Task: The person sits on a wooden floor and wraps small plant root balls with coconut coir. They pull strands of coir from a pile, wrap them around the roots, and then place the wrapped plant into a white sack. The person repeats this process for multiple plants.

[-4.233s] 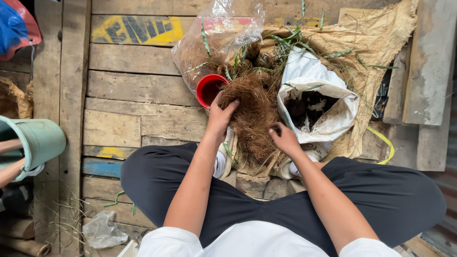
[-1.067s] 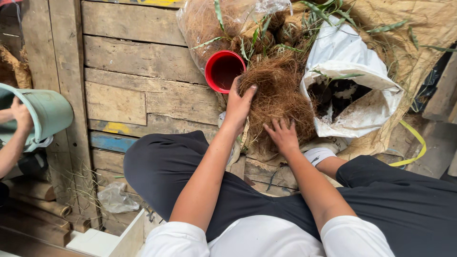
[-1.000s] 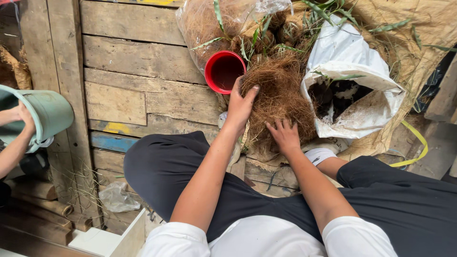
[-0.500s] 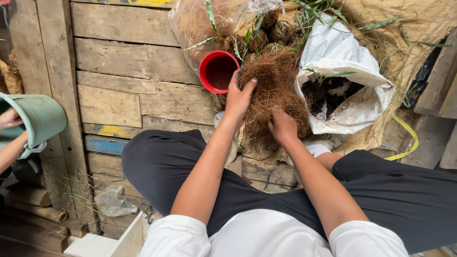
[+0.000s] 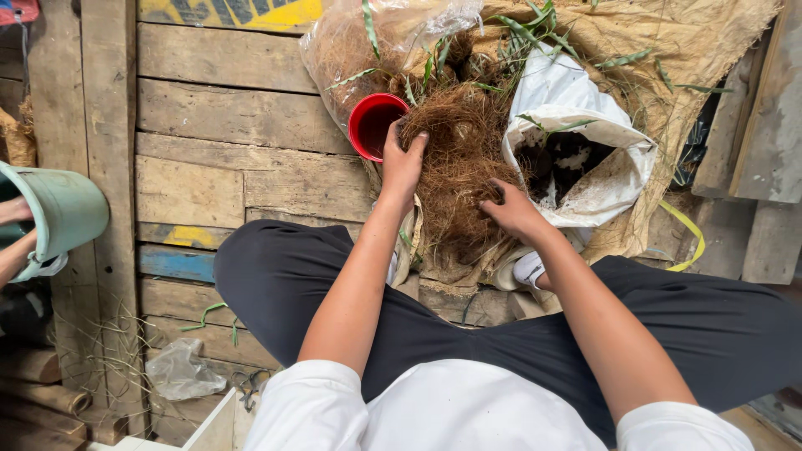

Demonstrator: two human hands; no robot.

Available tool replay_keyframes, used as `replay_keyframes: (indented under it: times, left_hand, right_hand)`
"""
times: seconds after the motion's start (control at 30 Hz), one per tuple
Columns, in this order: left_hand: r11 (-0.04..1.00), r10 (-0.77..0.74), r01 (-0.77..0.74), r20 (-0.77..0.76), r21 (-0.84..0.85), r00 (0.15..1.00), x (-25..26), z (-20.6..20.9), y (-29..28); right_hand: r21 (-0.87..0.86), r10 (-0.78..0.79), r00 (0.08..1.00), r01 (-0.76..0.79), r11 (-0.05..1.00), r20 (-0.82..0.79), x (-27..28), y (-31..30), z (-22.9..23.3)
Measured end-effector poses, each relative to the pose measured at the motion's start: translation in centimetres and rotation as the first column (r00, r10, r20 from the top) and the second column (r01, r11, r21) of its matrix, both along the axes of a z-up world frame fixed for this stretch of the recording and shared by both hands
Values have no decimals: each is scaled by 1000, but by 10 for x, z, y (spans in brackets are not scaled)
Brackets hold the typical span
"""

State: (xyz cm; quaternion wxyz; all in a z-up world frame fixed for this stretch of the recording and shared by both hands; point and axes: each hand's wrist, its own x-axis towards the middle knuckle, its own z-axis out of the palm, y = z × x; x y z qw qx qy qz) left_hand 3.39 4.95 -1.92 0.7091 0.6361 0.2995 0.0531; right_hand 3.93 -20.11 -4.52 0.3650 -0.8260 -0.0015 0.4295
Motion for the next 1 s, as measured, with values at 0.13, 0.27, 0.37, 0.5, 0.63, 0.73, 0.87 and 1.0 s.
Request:
replay_keyframes:
  times: [0.13, 0.27, 0.37, 0.5, 0.63, 0.73, 0.87, 1.0]
  left_hand:
    - [999, 23, -23, -8, -30, 1000, -2, -2, 2]
    - [1000, 20, -19, -59, 15, 998, -4, 1, 3]
    - [999, -15, 18, -83, 42, 996, -6, 5, 0]
    - [995, -101, 102, -120, 5, 988, -11, 6, -9]
    - [989, -147, 149, -105, 13, 983, -16, 4, -22]
    - [985, -174, 172, -131, -26, 976, -21, 3, -32]
    - [979, -168, 157, -78, -130, 983, -34, 4, -54]
    - [982, -159, 152, -61, -112, 985, -49, 9, -77]
  right_hand:
    - [-19, 20, 998, -21, 1000, -52, 7, -5, 38]
    - [-14, 15, 999, -16, 1000, -36, 8, -12, 84]
    - [99, -159, 980, 171, 980, -117, 6, -19, 116]
    - [392, -272, 945, 324, 861, -183, 2, -28, 142]
    - [483, -522, 739, 674, 559, -427, 0, -35, 145]
    - [503, -600, 661, 744, 441, -452, 2, -28, 132]
    - [557, -680, 608, 757, 341, -410, 2, -1, 105]
    - [628, -746, 662, 612, 481, -74, -6, 14, 93]
